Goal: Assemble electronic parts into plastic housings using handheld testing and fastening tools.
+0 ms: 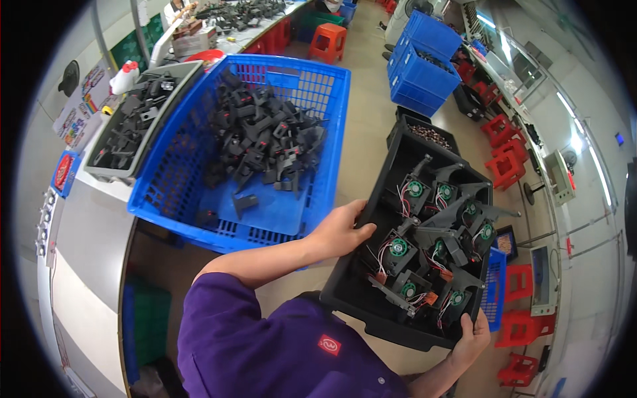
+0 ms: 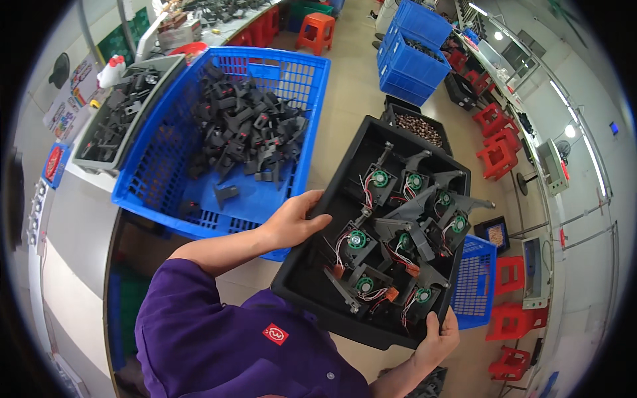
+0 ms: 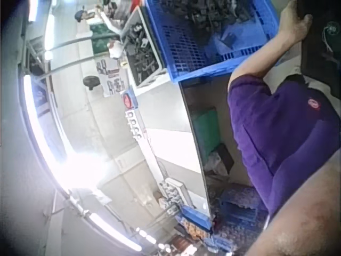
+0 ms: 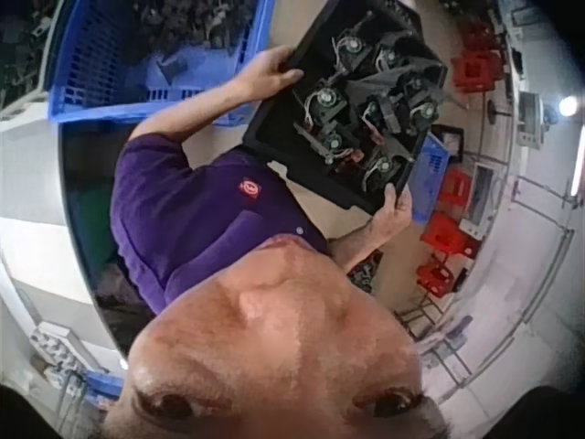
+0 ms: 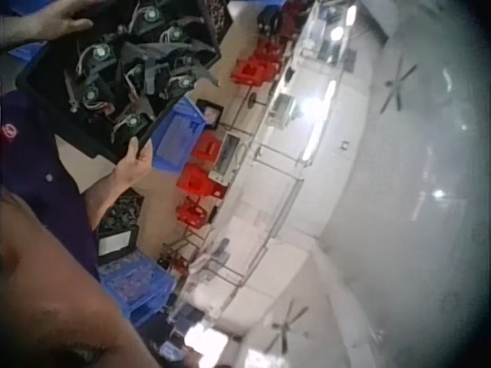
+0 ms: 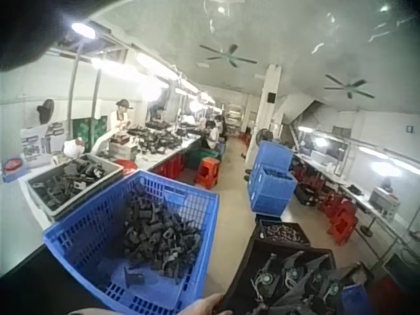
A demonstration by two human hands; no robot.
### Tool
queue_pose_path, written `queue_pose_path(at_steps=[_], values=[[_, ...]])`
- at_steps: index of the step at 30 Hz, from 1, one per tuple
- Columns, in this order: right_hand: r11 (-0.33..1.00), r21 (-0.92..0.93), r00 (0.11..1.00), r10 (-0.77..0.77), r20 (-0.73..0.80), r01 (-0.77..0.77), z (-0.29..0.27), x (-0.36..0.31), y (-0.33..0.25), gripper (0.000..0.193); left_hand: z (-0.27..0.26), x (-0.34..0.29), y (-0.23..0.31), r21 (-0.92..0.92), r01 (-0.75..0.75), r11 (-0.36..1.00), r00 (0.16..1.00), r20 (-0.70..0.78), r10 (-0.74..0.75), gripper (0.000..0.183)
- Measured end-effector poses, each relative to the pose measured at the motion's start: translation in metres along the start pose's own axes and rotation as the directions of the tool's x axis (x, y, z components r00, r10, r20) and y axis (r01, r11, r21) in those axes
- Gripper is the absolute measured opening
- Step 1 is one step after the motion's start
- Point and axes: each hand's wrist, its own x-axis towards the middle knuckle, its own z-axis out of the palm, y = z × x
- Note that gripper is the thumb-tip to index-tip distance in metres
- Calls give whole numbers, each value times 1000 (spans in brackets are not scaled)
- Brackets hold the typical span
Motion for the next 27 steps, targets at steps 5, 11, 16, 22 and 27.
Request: queue_pose_path(at_steps=[5,11,16,22,27], values=[[1000,-11,998,10,-67,-11,1,90,36,32,26,94,-14,113,67,991,992,101,-78,35],[998,39,998,46,30,-47,5,228,53,32,63,199,-25,33,109,993,993,52,-111,42],[999,26,982,-36,184,32,39,347,77,32,75,273,-57,76,81,994,987,-145,-69,42],[993,112,914,-86,397,45,126,496,75,28,56,357,-60,-4,99,995,918,-386,-93,42],[993,89,865,19,501,-73,230,604,58,28,6,445,-66,-7,188,982,841,-516,-165,46]])
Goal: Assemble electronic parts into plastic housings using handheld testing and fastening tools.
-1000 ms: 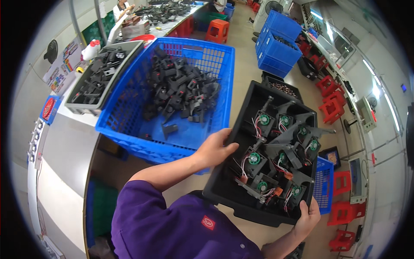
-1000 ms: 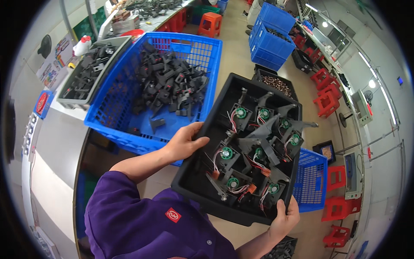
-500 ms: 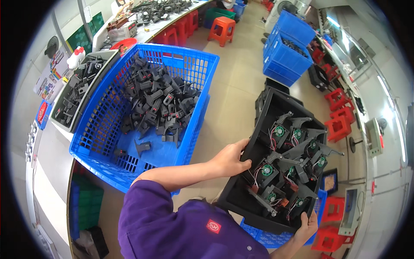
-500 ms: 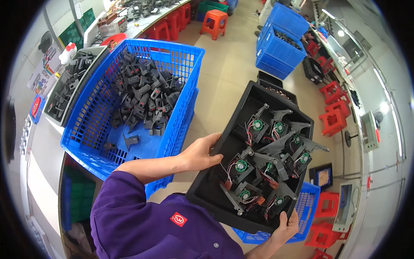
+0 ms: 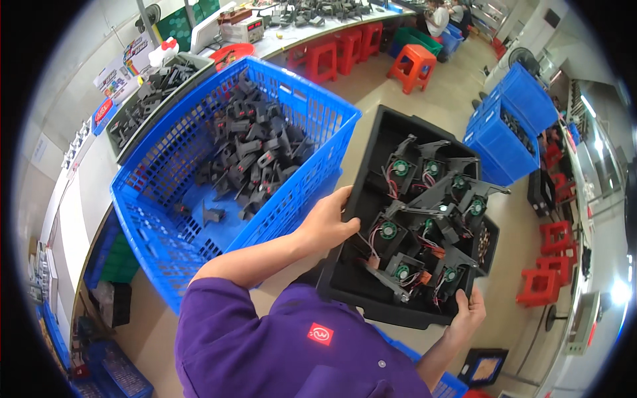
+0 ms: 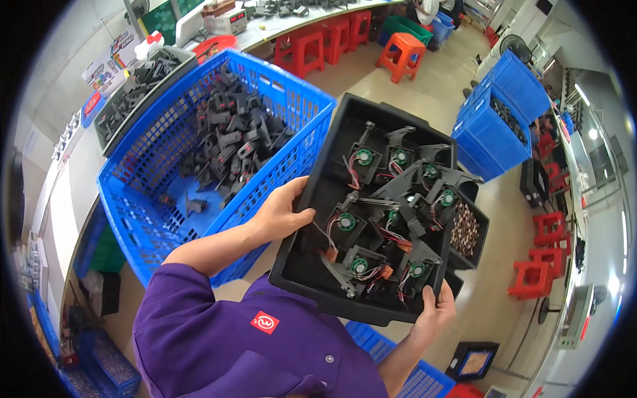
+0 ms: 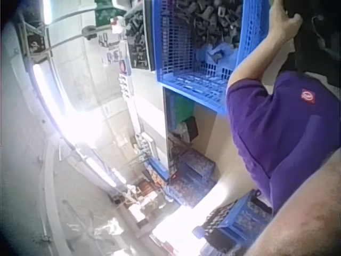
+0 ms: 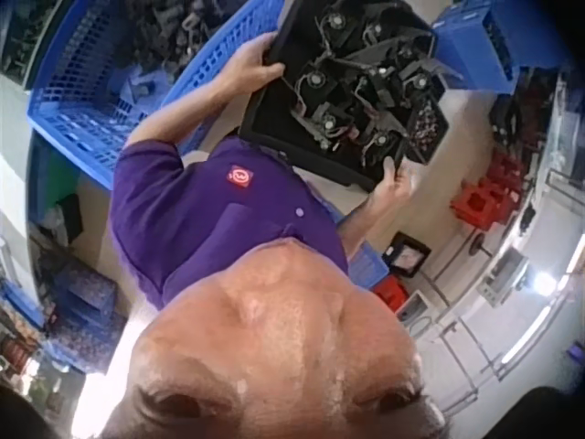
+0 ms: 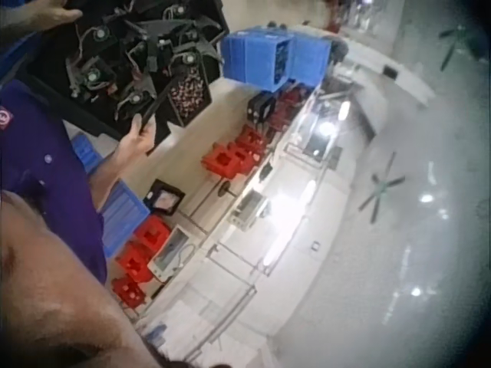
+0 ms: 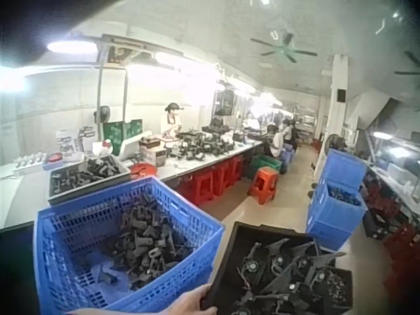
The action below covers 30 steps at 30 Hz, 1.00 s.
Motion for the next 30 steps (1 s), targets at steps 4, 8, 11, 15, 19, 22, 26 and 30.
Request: queue_pose_path(at_steps=[4,8,11,15,19,22,26,30], values=[[1000,20,998,19,65,-20,47,112,5,28,-11,100,-19,42,19,999,997,-74,-16,52],[1000,-2,992,-7,127,7,87,229,14,27,-10,213,-31,3,23,1000,996,-91,-23,52],[999,-18,996,-29,87,31,117,306,1,29,-8,299,-16,-30,64,997,996,-65,-66,51],[1000,-1,993,3,115,-3,145,409,4,28,3,399,-30,14,40,999,995,-95,-38,50],[1000,-8,987,-3,161,4,177,526,12,26,17,500,-46,-16,64,998,989,-129,-65,51],[1000,-4,977,-13,215,15,203,615,21,27,35,573,-53,-95,45,994,980,-189,-62,50],[999,-51,941,7,338,11,239,743,40,30,50,667,-58,-219,56,974,948,-295,-121,51],[998,-52,908,55,416,-36,302,839,39,30,35,745,-68,-98,87,991,913,-390,-118,50]])
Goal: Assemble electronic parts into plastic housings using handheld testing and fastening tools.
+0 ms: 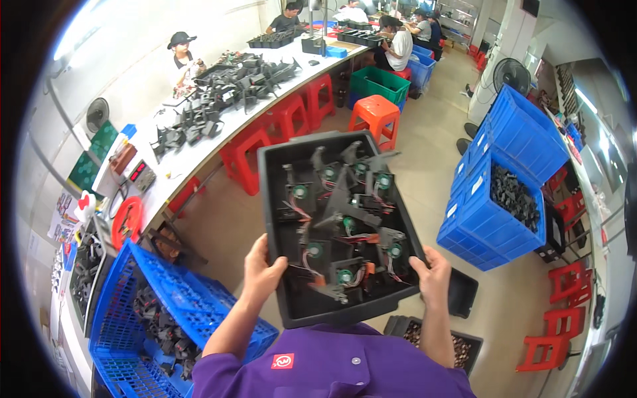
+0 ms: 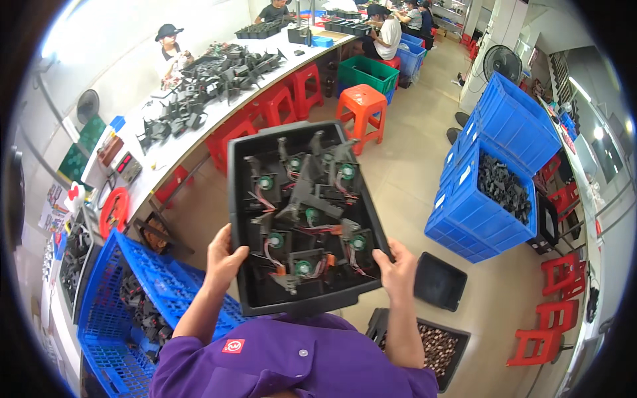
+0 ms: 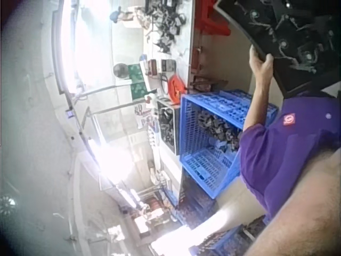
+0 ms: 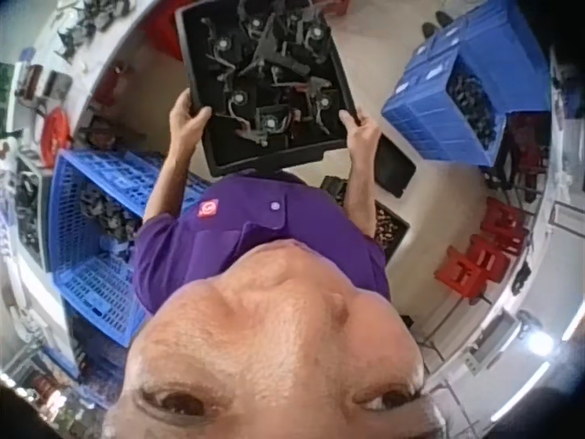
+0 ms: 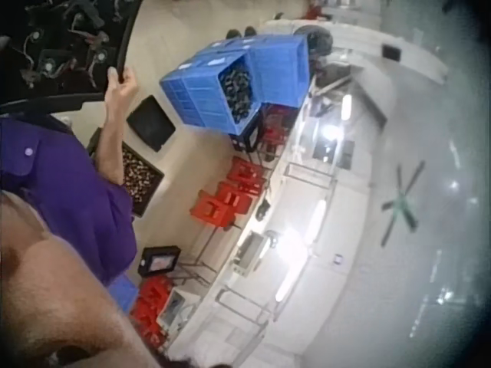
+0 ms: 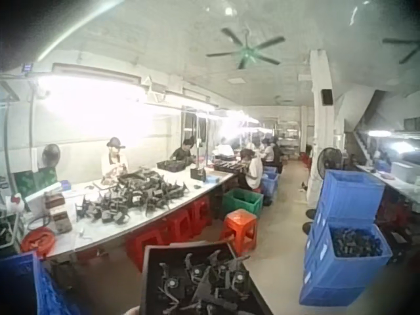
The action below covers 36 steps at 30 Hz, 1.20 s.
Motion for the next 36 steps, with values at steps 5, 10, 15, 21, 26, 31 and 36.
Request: queue_pose_path(at_steps=[5,10,15,21,26,31,36], values=[[988,153,996,5,93,-20,29,142,20,25,24,119,-26,-40,36,999,995,-92,-39,51],[993,112,997,39,69,-47,69,271,33,25,36,263,-59,-81,30,996,994,-100,-38,51],[993,81,997,82,-9,-81,102,393,26,25,50,413,-67,-70,81,994,996,-32,-84,50],[994,102,998,51,-23,-49,130,547,31,26,78,570,-83,-87,92,992,995,-33,-95,52],[997,65,998,25,54,-29,161,702,54,26,103,695,-104,-40,56,998,994,-92,-59,53],[989,134,979,28,200,-55,198,848,53,26,115,807,-116,13,31,999,968,-250,-27,55],[988,141,952,16,307,-62,247,966,55,24,116,899,-108,-9,69,998,941,-331,-68,53]])
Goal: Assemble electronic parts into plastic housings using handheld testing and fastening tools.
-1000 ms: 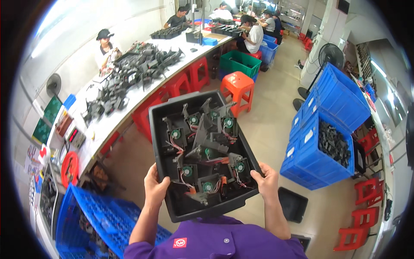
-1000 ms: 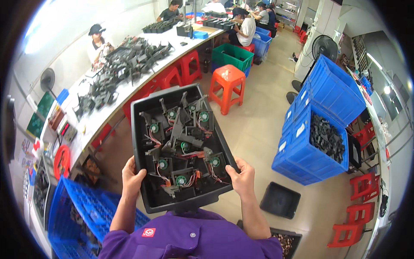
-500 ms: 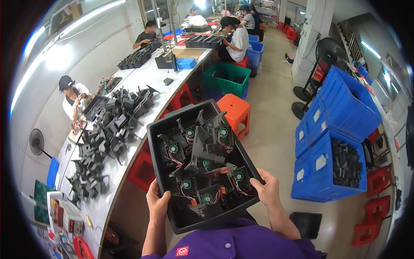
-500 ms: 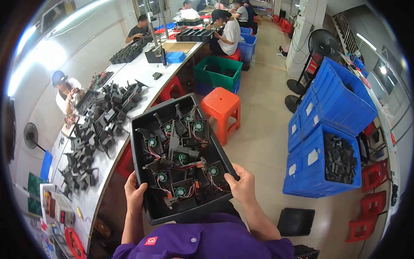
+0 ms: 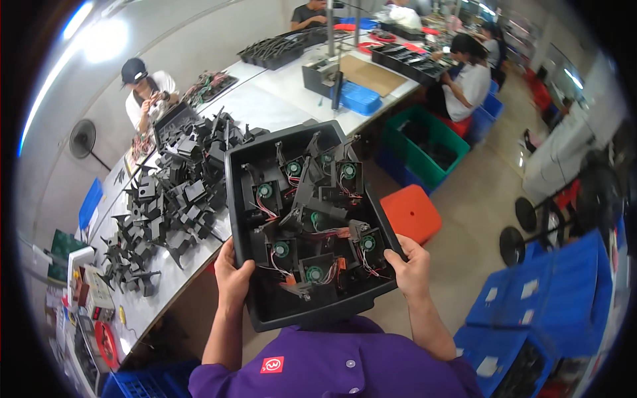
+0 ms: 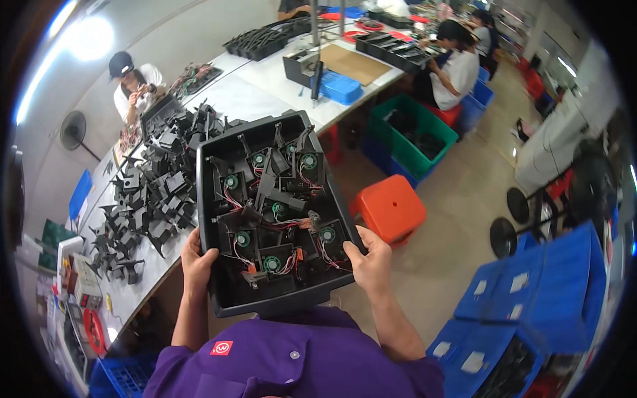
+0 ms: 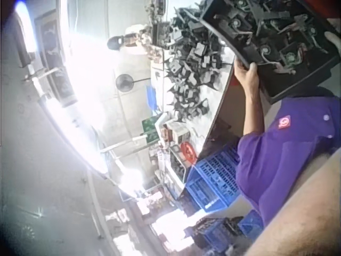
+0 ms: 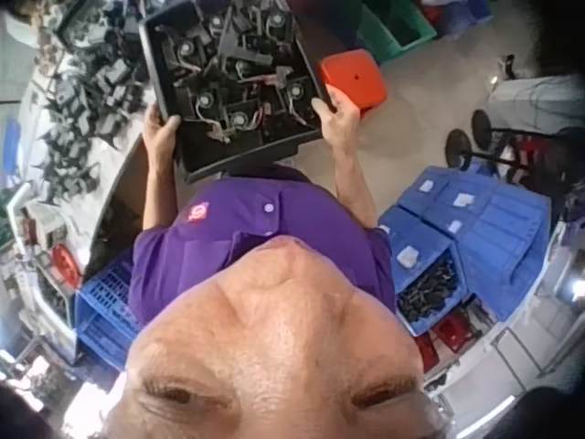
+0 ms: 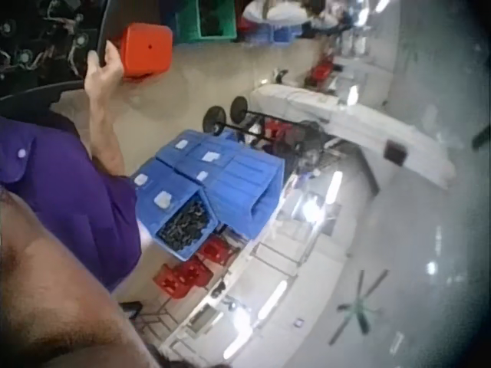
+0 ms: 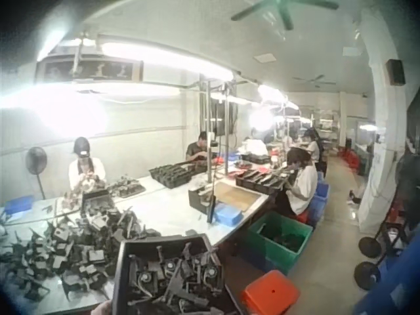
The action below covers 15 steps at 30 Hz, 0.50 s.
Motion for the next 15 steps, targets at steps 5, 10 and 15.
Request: queue_pose_path(at_steps=[5,10,15], values=[[1000,14,998,-26,59,26,30,134,6,23,22,121,-20,0,-40,999,997,-72,40,52],[999,-25,998,-29,60,30,70,265,16,25,31,252,-31,-25,-71,997,994,-85,68,52],[992,-80,991,-84,104,93,118,395,17,26,30,381,-30,-11,-107,994,984,-144,104,53]])
